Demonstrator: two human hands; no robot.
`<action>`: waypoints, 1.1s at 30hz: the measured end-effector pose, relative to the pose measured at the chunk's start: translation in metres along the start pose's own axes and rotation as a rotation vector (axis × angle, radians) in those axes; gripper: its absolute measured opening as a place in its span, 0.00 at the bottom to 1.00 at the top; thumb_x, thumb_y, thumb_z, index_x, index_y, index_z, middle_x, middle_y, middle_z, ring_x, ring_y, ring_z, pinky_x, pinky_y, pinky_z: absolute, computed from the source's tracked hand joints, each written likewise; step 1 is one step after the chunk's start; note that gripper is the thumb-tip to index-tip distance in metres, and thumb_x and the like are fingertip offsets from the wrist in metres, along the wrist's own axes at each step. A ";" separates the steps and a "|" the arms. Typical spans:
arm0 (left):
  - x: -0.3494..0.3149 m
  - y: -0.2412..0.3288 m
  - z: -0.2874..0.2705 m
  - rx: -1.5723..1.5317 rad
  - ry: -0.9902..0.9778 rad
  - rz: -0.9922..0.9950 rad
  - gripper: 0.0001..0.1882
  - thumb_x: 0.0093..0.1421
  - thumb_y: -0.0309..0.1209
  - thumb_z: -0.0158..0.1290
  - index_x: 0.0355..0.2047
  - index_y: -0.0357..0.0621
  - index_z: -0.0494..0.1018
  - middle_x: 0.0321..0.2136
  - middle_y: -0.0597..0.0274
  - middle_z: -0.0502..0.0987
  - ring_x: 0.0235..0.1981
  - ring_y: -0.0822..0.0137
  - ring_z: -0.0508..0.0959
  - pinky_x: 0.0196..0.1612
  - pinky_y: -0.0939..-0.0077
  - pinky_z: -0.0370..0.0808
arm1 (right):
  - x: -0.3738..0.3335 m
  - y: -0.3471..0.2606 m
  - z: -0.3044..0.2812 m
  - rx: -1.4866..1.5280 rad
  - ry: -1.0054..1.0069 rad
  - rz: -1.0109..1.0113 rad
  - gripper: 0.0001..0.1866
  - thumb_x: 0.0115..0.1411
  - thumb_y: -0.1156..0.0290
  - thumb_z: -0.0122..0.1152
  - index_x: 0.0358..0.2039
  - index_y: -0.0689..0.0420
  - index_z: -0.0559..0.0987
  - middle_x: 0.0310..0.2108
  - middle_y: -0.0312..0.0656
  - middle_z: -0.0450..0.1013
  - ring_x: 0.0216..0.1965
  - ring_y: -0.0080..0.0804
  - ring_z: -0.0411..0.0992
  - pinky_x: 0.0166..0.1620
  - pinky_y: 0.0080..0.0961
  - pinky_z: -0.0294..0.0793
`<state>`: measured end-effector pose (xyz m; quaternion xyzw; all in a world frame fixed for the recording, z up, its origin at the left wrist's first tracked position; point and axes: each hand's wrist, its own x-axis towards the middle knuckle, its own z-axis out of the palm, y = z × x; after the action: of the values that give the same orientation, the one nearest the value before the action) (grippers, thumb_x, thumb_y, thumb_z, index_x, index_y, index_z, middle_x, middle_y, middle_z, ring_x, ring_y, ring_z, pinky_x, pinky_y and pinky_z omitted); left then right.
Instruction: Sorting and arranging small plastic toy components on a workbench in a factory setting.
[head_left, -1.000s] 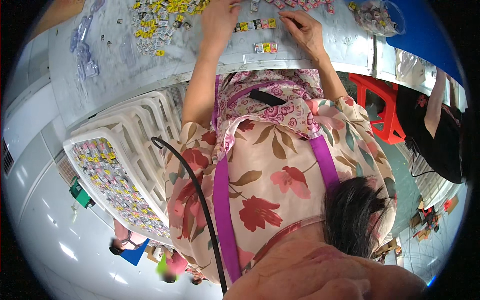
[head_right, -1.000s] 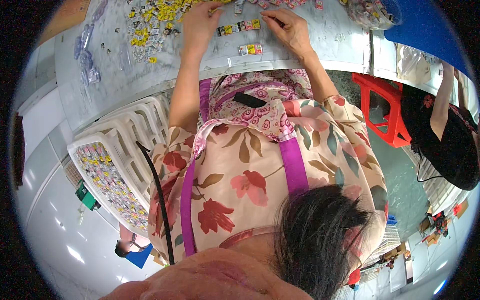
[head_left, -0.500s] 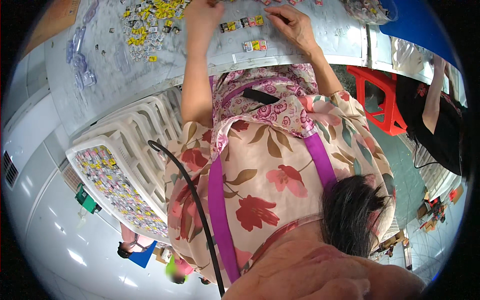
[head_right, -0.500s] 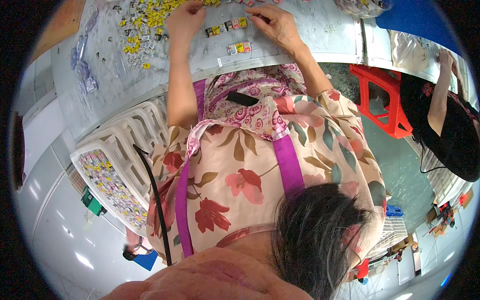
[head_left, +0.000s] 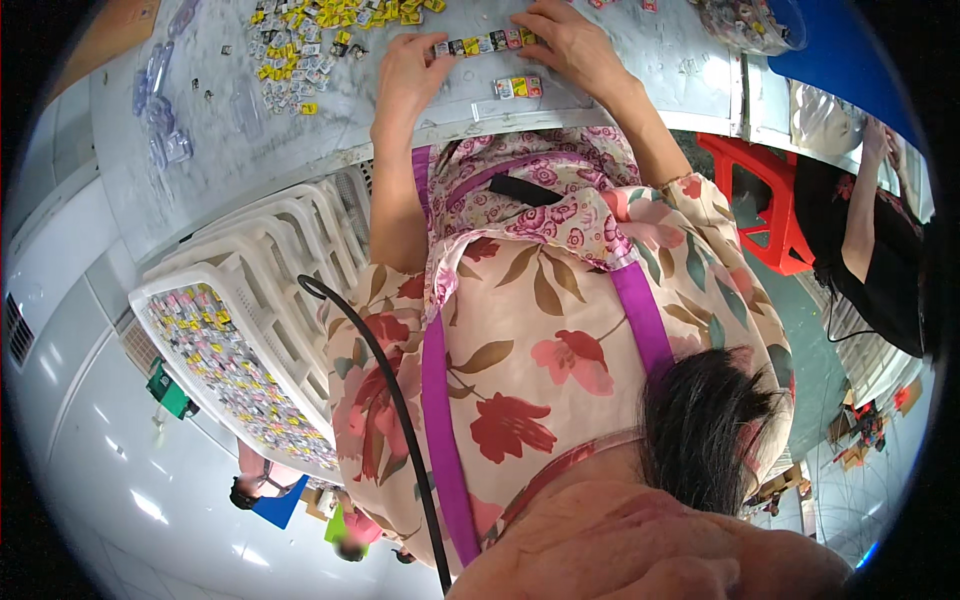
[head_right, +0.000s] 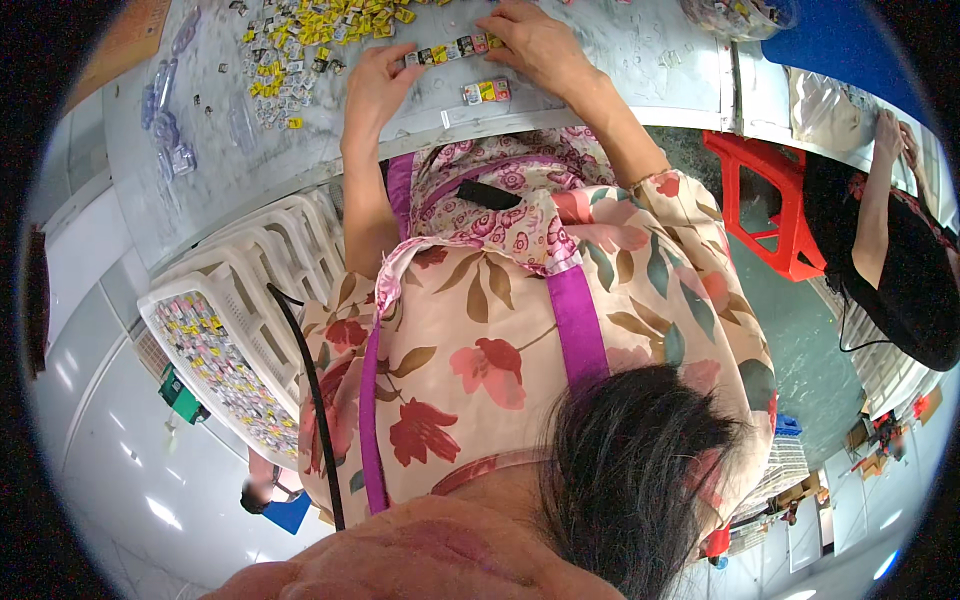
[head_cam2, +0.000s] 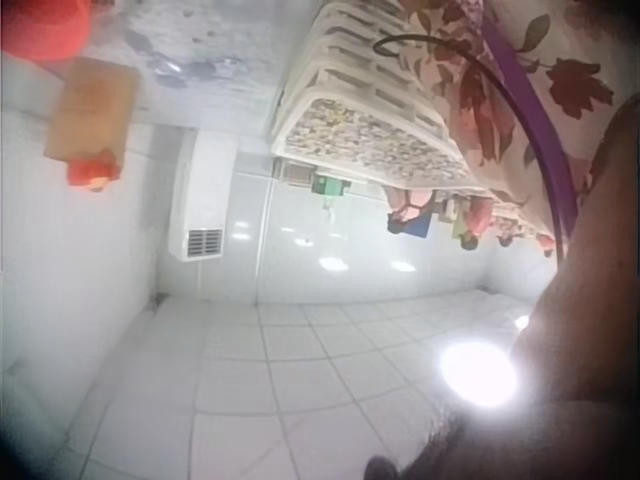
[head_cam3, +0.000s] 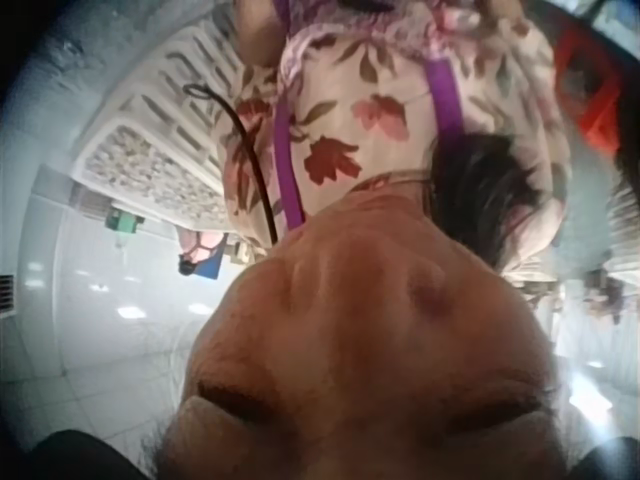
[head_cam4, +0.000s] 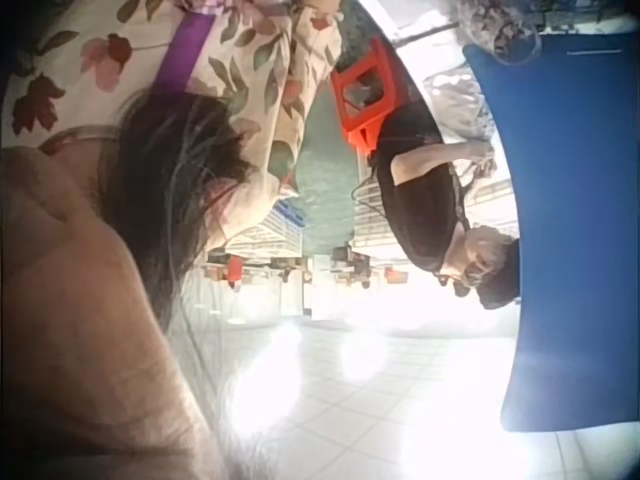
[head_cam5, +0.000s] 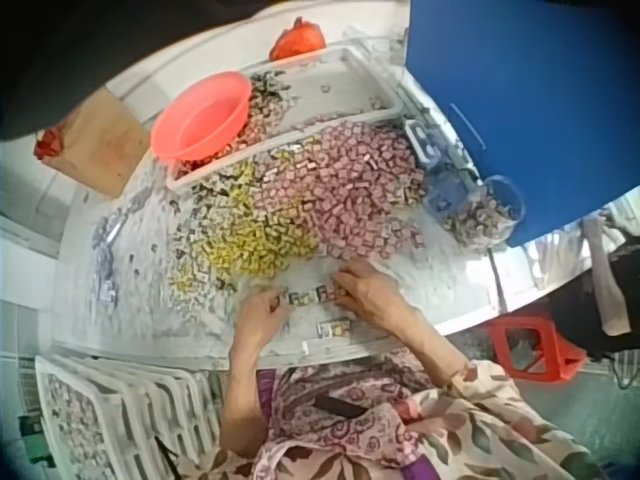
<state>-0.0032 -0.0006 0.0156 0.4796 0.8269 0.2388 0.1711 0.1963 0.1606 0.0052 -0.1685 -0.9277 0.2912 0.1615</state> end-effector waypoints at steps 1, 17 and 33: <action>0.000 -0.002 0.002 -0.001 -0.003 0.001 0.19 0.52 0.35 0.63 0.45 0.45 0.81 0.38 0.54 0.79 0.31 0.63 0.80 0.37 0.71 0.77 | 0.000 0.000 0.001 0.000 0.000 0.003 0.17 0.55 0.67 0.64 0.44 0.58 0.75 0.45 0.49 0.71 0.46 0.50 0.71 0.44 0.40 0.73; -0.003 0.002 0.015 -0.043 0.109 0.118 0.18 0.47 0.34 0.68 0.40 0.48 0.83 0.35 0.58 0.77 0.26 0.64 0.77 0.33 0.70 0.75 | 0.006 -0.002 0.018 0.003 0.113 -0.129 0.10 0.56 0.70 0.61 0.38 0.56 0.76 0.37 0.45 0.70 0.39 0.47 0.72 0.37 0.39 0.74; -0.013 0.008 0.026 -0.128 0.195 0.163 0.14 0.49 0.30 0.67 0.37 0.45 0.82 0.33 0.59 0.77 0.23 0.66 0.76 0.28 0.72 0.73 | 0.001 -0.004 0.006 0.095 0.103 -0.162 0.11 0.55 0.70 0.63 0.38 0.58 0.76 0.37 0.46 0.70 0.38 0.48 0.72 0.38 0.38 0.73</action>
<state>0.0223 -0.0025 -0.0007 0.5076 0.7811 0.3496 0.1000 0.1917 0.1550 0.0032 -0.0997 -0.9140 0.3119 0.2397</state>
